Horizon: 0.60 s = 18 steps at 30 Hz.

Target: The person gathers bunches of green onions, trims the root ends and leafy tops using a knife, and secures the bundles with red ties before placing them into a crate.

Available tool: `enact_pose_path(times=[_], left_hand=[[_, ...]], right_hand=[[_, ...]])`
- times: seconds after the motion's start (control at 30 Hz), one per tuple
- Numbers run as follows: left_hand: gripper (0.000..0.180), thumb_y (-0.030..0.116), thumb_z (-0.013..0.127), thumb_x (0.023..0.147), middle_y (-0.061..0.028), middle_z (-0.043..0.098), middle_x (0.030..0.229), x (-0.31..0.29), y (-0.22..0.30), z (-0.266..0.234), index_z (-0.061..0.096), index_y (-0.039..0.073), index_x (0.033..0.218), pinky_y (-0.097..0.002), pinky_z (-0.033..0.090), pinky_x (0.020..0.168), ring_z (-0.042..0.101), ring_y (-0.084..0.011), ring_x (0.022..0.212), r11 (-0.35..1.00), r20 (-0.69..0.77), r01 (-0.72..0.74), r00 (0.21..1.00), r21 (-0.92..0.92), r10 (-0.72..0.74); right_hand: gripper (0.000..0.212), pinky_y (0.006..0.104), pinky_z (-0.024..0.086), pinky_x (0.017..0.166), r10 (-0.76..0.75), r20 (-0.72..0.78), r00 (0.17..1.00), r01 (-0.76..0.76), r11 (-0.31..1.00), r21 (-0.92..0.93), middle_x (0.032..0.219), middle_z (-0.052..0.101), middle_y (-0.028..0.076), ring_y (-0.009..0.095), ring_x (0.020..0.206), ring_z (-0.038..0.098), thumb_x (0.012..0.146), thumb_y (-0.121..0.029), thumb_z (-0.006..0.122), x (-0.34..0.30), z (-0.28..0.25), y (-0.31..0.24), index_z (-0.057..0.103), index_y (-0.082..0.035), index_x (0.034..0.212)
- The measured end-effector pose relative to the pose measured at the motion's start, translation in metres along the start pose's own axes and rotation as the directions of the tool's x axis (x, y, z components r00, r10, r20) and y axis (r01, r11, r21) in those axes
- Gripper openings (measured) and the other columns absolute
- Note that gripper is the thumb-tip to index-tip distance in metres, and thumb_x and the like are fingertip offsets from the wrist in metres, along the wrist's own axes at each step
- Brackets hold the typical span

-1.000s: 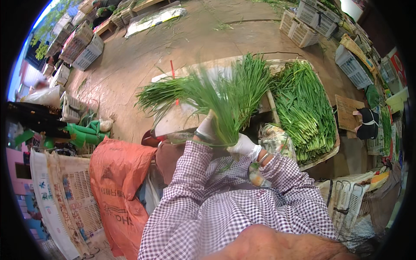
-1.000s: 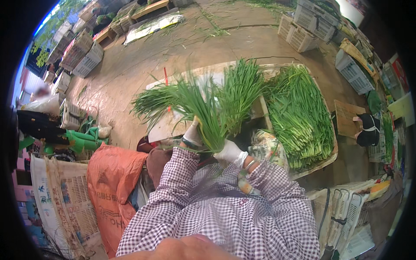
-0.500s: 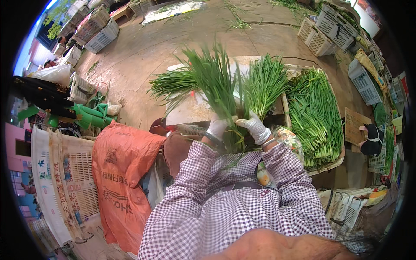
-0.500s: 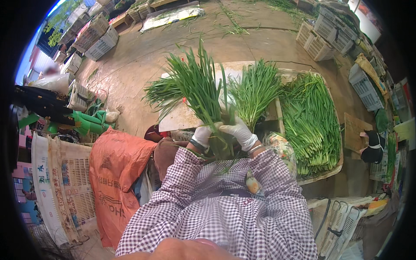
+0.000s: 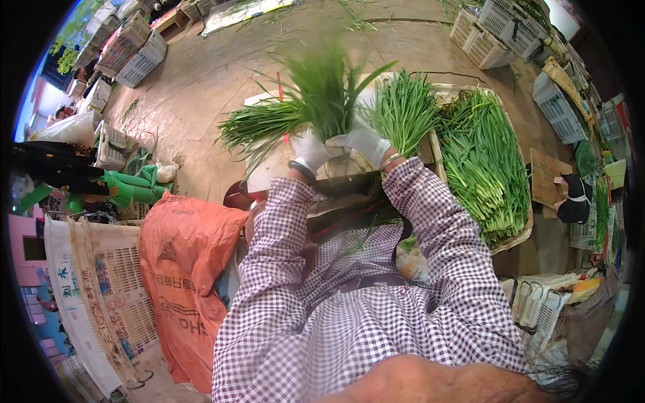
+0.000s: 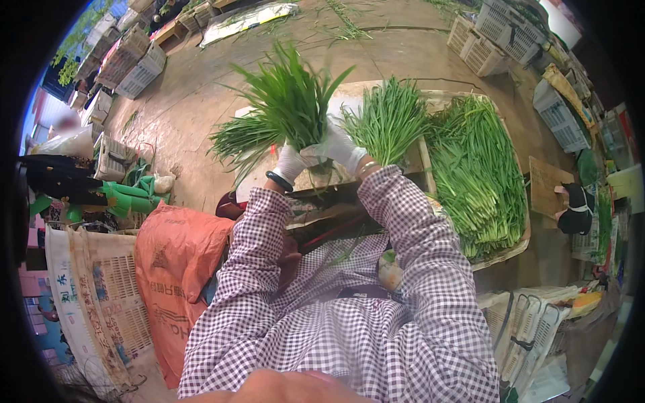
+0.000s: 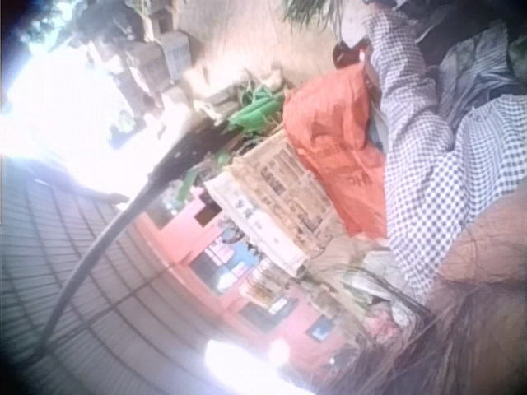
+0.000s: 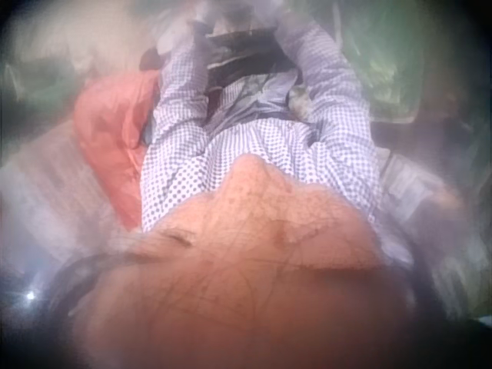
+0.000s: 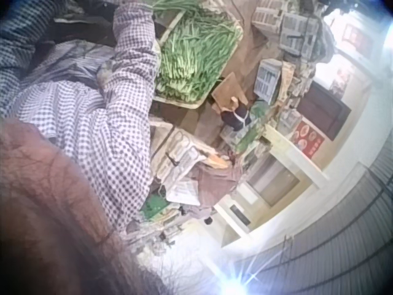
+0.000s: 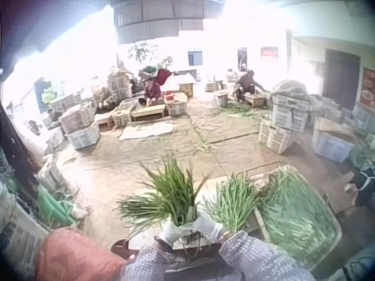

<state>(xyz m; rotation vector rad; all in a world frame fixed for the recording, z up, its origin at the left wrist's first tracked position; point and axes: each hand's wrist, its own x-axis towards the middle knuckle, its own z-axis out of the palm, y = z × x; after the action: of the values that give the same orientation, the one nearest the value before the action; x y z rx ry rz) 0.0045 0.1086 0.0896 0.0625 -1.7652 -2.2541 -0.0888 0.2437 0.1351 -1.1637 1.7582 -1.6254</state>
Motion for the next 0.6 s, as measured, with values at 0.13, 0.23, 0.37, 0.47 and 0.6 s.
enact_pose_path(times=[0.13, 0.23, 0.37, 0.47, 0.6], left_hand=[[0.058, 0.05, 0.042, 0.098, -0.0122, 0.054, 0.129, 0.017, 0.011, -0.004, 0.047, 0.005, 0.134, -0.041, 0.05, 0.092, 0.057, -0.027, 0.112, 0.665, 0.028, 0.256, 0.942, -0.702, -0.333], [0.049, 0.028, 0.063, 0.09, -0.011, 0.061, 0.122, 0.015, 0.015, -0.012, 0.049, 0.004, 0.131, -0.0355, 0.052, 0.087, 0.061, -0.0236, 0.104, 0.965, 0.047, 0.025, 0.999, -0.263, -0.013], [0.049, 0.017, 0.07, 0.084, -0.0099, 0.063, 0.116, 0.018, -0.002, -0.027, 0.051, 0.002, 0.127, -0.0324, 0.051, 0.088, 0.062, -0.0212, 0.101, 0.911, 0.141, -0.116, 0.988, 0.395, 0.065], [0.068, 0.017, 0.084, 0.07, -0.0095, 0.062, 0.116, 0.004, 0.064, 0.008, 0.051, 0.001, 0.126, -0.0321, 0.047, 0.092, 0.059, -0.0186, 0.102, 0.798, 0.012, 0.071, 0.995, 0.598, -0.098], [0.086, 0.018, 0.091, 0.061, -0.0141, 0.057, 0.124, -0.016, 0.067, -0.009, 0.046, -0.001, 0.132, -0.0334, 0.043, 0.099, 0.054, -0.0228, 0.115, 0.656, -0.04, -0.037, 0.994, 0.754, 0.102]], right_hand=[[0.083, 0.0343, 0.048, 0.09, 0.021, -0.016, 1.0, -0.02, 0.997, 0.07, 0.115, 0.062, 0.012, 0.021, 0.101, 0.059, 0.062, -0.02, 0.089, 0.014, 0.005, -0.017, 0.046, 0.0, 0.13], [0.081, 0.0323, 0.048, 0.091, -0.116, -0.011, 0.993, 0.116, 0.986, 0.121, 0.117, 0.06, 0.008, 0.017, 0.104, 0.056, 0.066, -0.009, 0.086, 0.027, 0.008, -0.045, 0.042, 0.0, 0.133], [0.06, 0.0286, 0.049, 0.087, -0.012, -0.077, 0.997, 0.029, 0.974, 0.224, 0.108, 0.066, 0.006, 0.014, 0.095, 0.06, 0.072, -0.012, 0.081, 0.031, 0.031, -0.062, 0.054, -0.005, 0.126], [0.035, 0.0294, 0.051, 0.079, 0.138, -0.148, 0.979, -0.141, 0.99, -0.013, 0.095, 0.07, 0.005, 0.012, 0.086, 0.061, 0.078, -0.013, 0.076, 0.035, 0.023, -0.069, 0.066, -0.003, 0.111], [0.029, 0.0286, 0.051, 0.076, 0.15, -0.12, 0.981, -0.148, 0.989, 0.021, 0.095, 0.072, 0.008, 0.011, 0.085, 0.062, 0.082, -0.011, 0.071, 0.03, 0.017, -0.069, 0.067, -0.001, 0.109]])
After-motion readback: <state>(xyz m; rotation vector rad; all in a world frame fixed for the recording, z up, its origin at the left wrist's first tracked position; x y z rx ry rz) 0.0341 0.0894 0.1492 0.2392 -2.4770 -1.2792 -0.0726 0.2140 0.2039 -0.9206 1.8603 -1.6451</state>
